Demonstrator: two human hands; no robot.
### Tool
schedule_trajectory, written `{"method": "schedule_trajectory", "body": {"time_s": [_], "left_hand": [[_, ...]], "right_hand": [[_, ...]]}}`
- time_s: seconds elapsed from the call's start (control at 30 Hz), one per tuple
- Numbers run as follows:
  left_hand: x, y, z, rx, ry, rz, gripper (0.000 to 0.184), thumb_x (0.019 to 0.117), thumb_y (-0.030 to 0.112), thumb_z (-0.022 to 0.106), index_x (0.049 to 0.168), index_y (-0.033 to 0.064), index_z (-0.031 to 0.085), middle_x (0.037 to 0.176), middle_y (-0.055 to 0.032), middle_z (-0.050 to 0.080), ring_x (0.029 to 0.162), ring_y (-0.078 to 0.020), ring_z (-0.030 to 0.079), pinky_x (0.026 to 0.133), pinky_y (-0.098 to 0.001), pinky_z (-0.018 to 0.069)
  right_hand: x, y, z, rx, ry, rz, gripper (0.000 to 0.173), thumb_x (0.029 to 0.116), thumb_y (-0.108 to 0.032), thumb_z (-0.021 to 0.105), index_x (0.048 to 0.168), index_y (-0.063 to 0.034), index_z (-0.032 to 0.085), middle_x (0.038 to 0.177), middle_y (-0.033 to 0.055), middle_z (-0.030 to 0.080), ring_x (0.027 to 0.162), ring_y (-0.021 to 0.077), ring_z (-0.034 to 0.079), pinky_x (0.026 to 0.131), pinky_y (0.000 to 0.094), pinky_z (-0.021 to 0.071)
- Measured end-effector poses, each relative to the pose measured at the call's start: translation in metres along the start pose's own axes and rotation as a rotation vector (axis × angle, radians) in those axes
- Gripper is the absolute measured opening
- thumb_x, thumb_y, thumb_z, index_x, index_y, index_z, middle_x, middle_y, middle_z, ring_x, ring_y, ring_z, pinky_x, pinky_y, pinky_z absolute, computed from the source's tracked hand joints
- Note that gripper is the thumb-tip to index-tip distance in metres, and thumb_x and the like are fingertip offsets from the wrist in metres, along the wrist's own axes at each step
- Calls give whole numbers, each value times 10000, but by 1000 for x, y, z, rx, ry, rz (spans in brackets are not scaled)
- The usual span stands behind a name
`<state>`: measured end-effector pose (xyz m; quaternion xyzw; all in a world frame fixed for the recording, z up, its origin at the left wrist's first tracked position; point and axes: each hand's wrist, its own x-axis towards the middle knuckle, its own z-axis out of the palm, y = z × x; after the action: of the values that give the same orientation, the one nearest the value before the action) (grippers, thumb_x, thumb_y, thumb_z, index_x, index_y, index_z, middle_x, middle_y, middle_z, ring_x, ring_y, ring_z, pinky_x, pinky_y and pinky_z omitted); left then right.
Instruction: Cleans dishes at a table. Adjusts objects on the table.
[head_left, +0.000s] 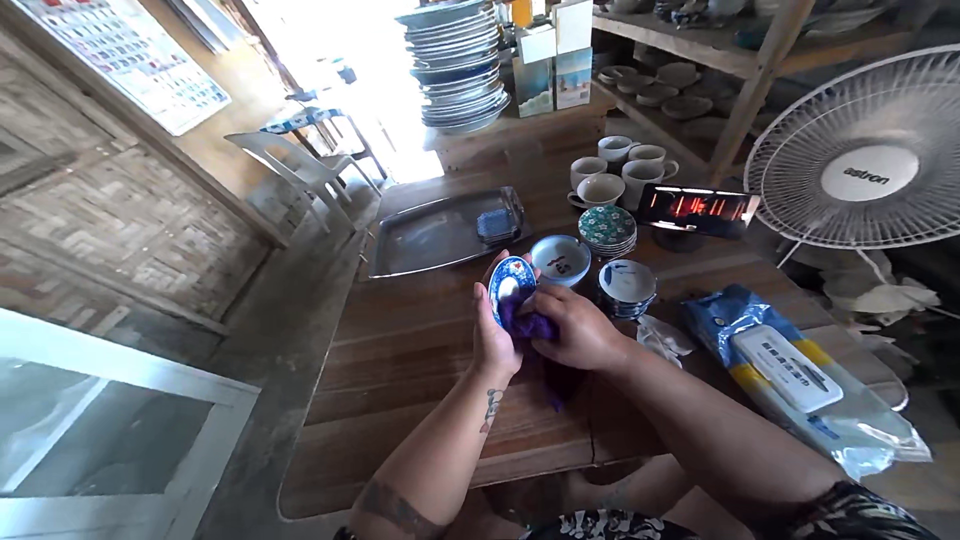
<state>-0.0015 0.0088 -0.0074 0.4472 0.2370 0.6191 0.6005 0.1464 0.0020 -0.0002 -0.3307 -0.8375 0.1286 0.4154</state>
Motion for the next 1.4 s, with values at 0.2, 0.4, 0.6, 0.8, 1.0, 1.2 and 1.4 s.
{"method": "schedule_trajectory", "body": {"time_s": [0.2,0.4,0.6,0.8,1.0,1.2,1.4], "left_hand": [[-6,0,14,-2,22,-145,638,1052,585,147,1466,216,464,1349,-24,609,1260,-161,567,1055,-407,484],[-10,6,6,-292,80,-218,652,1065,524,70,1363,230,570,1222,-6,708,1128,-127,666,908,-314,567],[-8,14,11,-215,73,-224,566,1075,521,176,1250,213,618,1056,-16,708,997,-128,678,879,-349,567],[-3,11,8,-98,-56,-172,527,1078,439,145,1504,314,427,1312,9,627,1191,-146,604,1008,-382,508],[10,12,0,-41,82,-37,394,1073,180,446,1464,174,498,1280,-63,640,1114,-198,652,980,-396,540],[6,9,-4,4,-32,-12,184,978,140,618,1156,166,658,1121,-29,688,992,-186,700,906,-412,593],[1,-2,-4,281,-92,204,174,989,166,632,1156,152,675,1088,17,695,959,-125,693,879,-367,601]], "right_hand": [[0,9,9,-88,304,13,472,853,-197,700,1300,-51,652,1264,205,629,1198,352,595,998,506,507],[-3,2,14,110,106,-257,411,959,-286,641,1313,-81,671,1329,179,646,1298,282,581,1089,453,481],[-3,8,15,70,116,-217,544,966,-391,688,1428,-126,579,1532,211,483,1490,353,372,1190,502,376],[-2,5,7,121,326,-184,383,890,-135,718,1246,-56,604,1263,163,661,1233,223,625,1044,384,528],[1,13,-10,352,560,-69,446,881,-31,728,1274,-140,547,1202,-20,642,1080,43,642,928,260,574],[7,22,-14,417,730,59,430,916,-29,713,1305,-102,545,1269,-14,621,1157,67,619,991,280,550],[0,23,-12,26,600,-191,383,938,-222,676,1309,-155,606,1426,111,541,1391,253,461,1149,455,405]]}}
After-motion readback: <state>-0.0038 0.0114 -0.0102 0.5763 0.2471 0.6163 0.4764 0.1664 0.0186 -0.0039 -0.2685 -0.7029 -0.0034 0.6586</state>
